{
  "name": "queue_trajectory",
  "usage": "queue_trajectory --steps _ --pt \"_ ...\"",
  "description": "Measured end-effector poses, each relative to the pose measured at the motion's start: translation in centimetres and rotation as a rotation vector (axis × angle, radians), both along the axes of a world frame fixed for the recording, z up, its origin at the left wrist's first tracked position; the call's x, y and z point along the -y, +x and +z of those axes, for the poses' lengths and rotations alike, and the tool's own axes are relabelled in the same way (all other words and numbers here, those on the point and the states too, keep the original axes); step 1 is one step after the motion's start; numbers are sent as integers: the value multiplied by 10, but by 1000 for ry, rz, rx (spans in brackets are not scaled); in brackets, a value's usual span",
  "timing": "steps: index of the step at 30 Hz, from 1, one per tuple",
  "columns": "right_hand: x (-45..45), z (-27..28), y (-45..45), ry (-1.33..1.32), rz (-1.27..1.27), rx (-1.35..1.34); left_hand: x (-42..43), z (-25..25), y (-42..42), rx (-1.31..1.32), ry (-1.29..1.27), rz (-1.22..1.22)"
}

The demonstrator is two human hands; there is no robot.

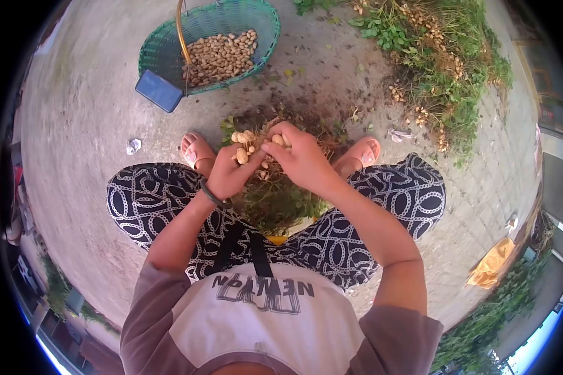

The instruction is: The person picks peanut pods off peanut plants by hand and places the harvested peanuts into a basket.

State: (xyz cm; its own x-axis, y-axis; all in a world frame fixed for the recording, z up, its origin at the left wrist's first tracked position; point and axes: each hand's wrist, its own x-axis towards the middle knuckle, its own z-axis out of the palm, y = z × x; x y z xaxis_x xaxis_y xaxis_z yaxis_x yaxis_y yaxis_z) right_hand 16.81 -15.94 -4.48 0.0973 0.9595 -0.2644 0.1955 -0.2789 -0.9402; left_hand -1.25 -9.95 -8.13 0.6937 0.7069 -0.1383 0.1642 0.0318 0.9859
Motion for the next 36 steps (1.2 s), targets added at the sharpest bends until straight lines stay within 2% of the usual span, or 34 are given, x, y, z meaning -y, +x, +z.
queue_trajectory --steps 2,4,5,8,9,12,13,16,17,20,21,24,26,28,29,31,32,34,36 --pt "-5 8 -5 -113 3 -149 -1 11 -4 51 -269 32" --pt "-7 15 -4 -196 71 -287 -4 20 -11 108 -393 -43" --pt "-8 16 -2 -203 141 -197 -7 22 -13 137 -452 -81" --pt "-13 19 1 23 364 163 -7 13 -20 165 -628 -163" --pt "-14 20 1 -40 349 125 -7 12 -21 178 -650 -192" --pt "-15 29 -7 -217 308 9 -9 13 -24 114 -494 -179" --pt "-16 30 -5 -312 330 -48 -8 13 -25 110 -304 -182" --pt "-18 25 16 -561 480 -288 -2 21 -22 144 -286 -182" --pt "-17 30 18 -557 505 -369 -3 20 -26 126 -519 -281" --pt "-11 27 22 -567 415 -601 -6 29 -28 240 -714 -327" --pt "-13 29 19 -565 410 -644 -3 26 -25 315 -659 -283" --pt "-24 34 15 -514 443 -724 -3 28 -28 428 -729 -172" --pt "-27 35 13 -430 516 -727 -16 33 -40 516 -980 -68" --pt "-27 26 14 -460 351 -810 -24 41 -43 409 -867 -81" --pt "-30 22 17 -470 264 -846 -20 37 -39 393 -734 -105" --pt "-58 17 19 -513 -69 -713 -13 24 -31 346 -524 -164" --pt "-79 11 24 -494 -59 -586 -11 19 -29 313 -449 -191" --pt "-124 -7 40 -414 -40 -509 -10 15 -27 211 -355 -265" --pt "-168 4 39 -293 -91 -467 -8 16 -23 251 -261 -258"
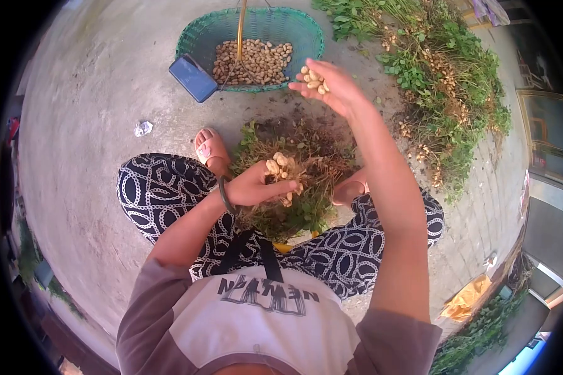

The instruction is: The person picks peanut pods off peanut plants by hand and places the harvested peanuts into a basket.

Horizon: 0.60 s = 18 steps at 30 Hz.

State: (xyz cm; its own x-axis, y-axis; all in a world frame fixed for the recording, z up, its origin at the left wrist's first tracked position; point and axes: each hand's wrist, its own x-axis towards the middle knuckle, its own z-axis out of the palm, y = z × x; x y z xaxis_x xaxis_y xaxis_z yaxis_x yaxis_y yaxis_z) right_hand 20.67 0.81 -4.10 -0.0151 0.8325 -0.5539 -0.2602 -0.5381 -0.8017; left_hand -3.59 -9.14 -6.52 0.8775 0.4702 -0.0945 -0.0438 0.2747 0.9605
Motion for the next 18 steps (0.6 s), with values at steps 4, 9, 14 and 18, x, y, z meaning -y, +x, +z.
queue_trajectory --steps 4,9,14,18 --pt "-13 21 -2 149 1 574 -1 1 -3 32 136 -20" --pt "67 44 -18 115 688 351 -3 -4 -2 -104 241 -174" --pt "127 30 -37 310 838 275 4 -9 -1 -14 192 -265" --pt "142 23 -42 265 890 447 8 2 4 -69 232 -312"
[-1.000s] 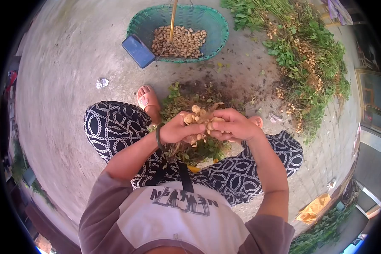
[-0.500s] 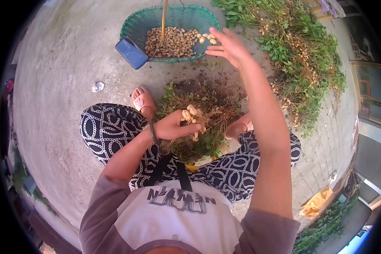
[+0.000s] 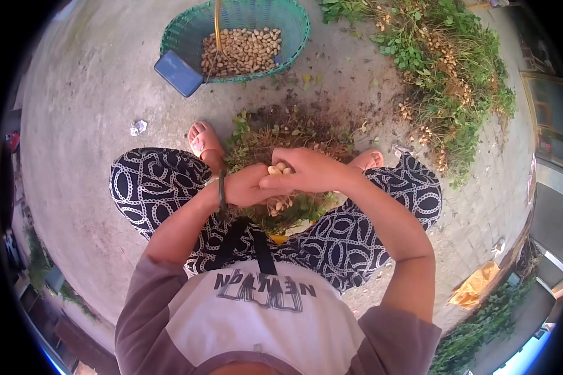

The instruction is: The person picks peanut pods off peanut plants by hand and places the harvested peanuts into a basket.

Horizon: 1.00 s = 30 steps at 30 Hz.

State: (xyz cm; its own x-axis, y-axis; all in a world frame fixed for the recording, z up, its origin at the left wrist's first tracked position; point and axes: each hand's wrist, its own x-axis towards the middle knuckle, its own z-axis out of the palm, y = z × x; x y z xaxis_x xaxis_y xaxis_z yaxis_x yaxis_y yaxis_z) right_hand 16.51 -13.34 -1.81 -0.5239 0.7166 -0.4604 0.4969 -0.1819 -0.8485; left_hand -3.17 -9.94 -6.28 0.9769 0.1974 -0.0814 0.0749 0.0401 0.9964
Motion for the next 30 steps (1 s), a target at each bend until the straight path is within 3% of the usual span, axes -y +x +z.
queue_trajectory --steps 6,10,13,16,20,21,24,28,30 --pt "18 -22 3 -213 -273 -410 6 23 14 -6 -209 93" --pt "35 -23 -2 -188 -485 -582 10 19 16 47 105 141" --pt "42 -30 0 -370 -799 -801 16 25 20 49 341 140" --pt "33 -18 8 -338 -608 -792 22 25 30 63 432 111" --pt "31 -13 32 -424 -818 -938 15 32 32 58 395 210" --pt "31 -13 40 -356 -706 -912 10 32 31 82 397 210" --pt "33 -2 46 7 -400 -464 4 26 27 83 417 210" --pt "40 4 42 -129 -465 -301 6 18 25 39 440 239" --pt "43 -3 41 -4 -478 -267 6 14 26 11 457 255"
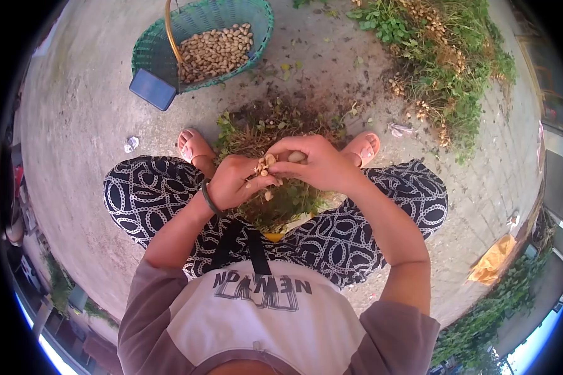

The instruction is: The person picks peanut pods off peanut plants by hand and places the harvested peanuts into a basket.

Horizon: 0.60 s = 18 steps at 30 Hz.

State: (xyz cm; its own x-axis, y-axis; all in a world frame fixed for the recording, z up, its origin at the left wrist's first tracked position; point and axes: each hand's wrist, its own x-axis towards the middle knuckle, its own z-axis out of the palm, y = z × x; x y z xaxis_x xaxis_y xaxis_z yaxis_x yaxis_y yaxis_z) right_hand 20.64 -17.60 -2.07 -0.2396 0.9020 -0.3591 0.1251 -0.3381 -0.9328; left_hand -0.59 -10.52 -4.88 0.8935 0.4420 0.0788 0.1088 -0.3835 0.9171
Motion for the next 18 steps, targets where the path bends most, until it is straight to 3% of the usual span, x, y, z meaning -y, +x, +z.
queue_trajectory --steps 1,4,7,10,18 --pt "1 -4 -2 55 -13 31 -1 -2 0 -16 3 16" --pt "3 -17 -16 103 -173 -246 -2 -1 1 36 -43 43" --pt "2 -7 -17 -364 -256 -669 -5 -1 0 49 11 57" --pt "-5 -27 -3 -235 -353 -901 -1 -2 -4 64 -46 97" --pt "-4 -18 -20 -314 -143 -523 0 -2 -4 37 -214 74"
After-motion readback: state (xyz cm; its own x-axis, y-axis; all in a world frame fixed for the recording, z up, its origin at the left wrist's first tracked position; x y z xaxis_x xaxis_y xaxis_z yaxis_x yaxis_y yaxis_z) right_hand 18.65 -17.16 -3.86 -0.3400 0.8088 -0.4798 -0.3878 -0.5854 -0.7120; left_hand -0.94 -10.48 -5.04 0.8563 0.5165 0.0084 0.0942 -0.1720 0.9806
